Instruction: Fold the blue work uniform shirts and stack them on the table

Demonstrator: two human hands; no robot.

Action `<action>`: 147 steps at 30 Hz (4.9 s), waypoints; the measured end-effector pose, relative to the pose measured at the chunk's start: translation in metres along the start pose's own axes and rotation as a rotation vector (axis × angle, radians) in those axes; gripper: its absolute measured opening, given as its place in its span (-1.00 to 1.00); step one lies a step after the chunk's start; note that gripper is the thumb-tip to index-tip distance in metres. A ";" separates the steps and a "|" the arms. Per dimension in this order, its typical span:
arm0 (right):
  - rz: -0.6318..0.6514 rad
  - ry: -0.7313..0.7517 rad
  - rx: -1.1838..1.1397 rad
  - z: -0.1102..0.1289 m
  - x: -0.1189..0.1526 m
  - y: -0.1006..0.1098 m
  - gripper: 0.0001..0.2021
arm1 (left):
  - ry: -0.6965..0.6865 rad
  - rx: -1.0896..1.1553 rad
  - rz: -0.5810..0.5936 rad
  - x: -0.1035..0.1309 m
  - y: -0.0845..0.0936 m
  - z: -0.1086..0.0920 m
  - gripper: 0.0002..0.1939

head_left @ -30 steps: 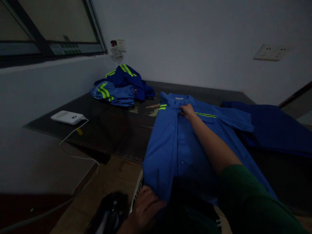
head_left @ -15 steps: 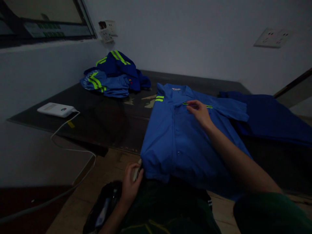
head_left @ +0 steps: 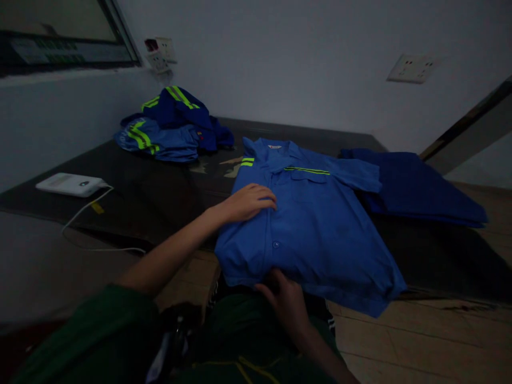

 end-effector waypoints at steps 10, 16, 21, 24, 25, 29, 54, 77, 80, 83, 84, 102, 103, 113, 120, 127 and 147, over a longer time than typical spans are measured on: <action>0.000 -0.002 -0.159 0.003 -0.006 -0.021 -0.73 | -0.247 -0.069 0.355 -0.021 -0.040 0.019 -0.75; 0.325 0.093 -0.751 0.037 0.008 -0.019 -0.65 | -0.163 -0.049 0.266 -0.038 -0.009 0.031 -0.81; 0.467 0.030 -0.858 0.037 0.012 -0.029 -0.59 | -0.196 -0.135 0.315 -0.038 -0.028 0.024 -0.82; 0.230 -0.026 -0.760 0.011 0.008 -0.024 -0.67 | -0.190 -0.175 0.291 -0.037 -0.043 0.022 -0.82; 0.165 -0.030 -0.708 0.006 0.009 -0.021 -0.70 | -0.178 -0.181 0.281 -0.036 -0.046 0.023 -0.82; 0.095 0.039 -0.578 0.007 0.014 -0.011 -0.79 | -0.122 -0.205 0.232 -0.037 -0.051 0.031 -0.81; 0.248 0.102 -0.557 0.020 -0.003 -0.023 -0.78 | 1.151 1.010 -0.533 0.230 -0.118 -0.040 -0.41; -0.020 -0.187 -1.038 0.041 -0.278 0.082 -0.54 | 1.349 1.078 -0.602 0.226 -0.177 -0.050 -0.37; -0.122 -0.163 -1.091 0.047 -0.291 0.077 -0.53 | 1.380 1.025 -0.643 0.227 -0.180 -0.050 -0.37; -0.176 -0.184 -1.058 0.042 -0.307 0.088 -0.49 | 1.409 0.984 -0.690 0.231 -0.185 -0.051 -0.37; -0.195 -0.182 -1.046 0.038 -0.312 0.094 -0.46 | 1.419 0.973 -0.701 0.233 -0.186 -0.051 -0.37; -0.280 0.197 0.488 0.034 -0.270 0.149 -0.63 | 0.852 -0.013 -0.739 0.206 -0.075 -0.110 -0.58; -0.274 0.231 0.498 0.038 -0.265 0.149 -0.66 | 0.753 -0.059 -0.664 0.187 -0.063 -0.114 -0.63; 0.006 0.530 0.523 0.032 -0.239 0.088 -0.55 | 0.509 -0.083 -0.075 0.091 -0.059 -0.090 -0.48; -0.043 0.534 0.353 0.039 -0.247 0.114 -0.71 | 0.476 0.091 0.011 0.084 -0.037 -0.094 -0.50; -0.236 0.126 0.196 0.000 -0.301 0.193 -0.80 | 0.489 0.326 -0.226 0.035 0.062 0.011 -0.70; -0.037 -0.113 -0.340 -0.053 -0.389 0.175 -0.70 | 0.694 0.471 -0.260 -0.053 -0.036 0.380 -0.72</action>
Point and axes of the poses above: each hand's wrist, its own x-axis away from the middle knuckle, its own y-axis out of the back of the hand, z = x × y, the point moved 9 cm from there along -x, towards the middle knuckle, and after that the axes turned 2 degrees about z, right-handed, at the moved point
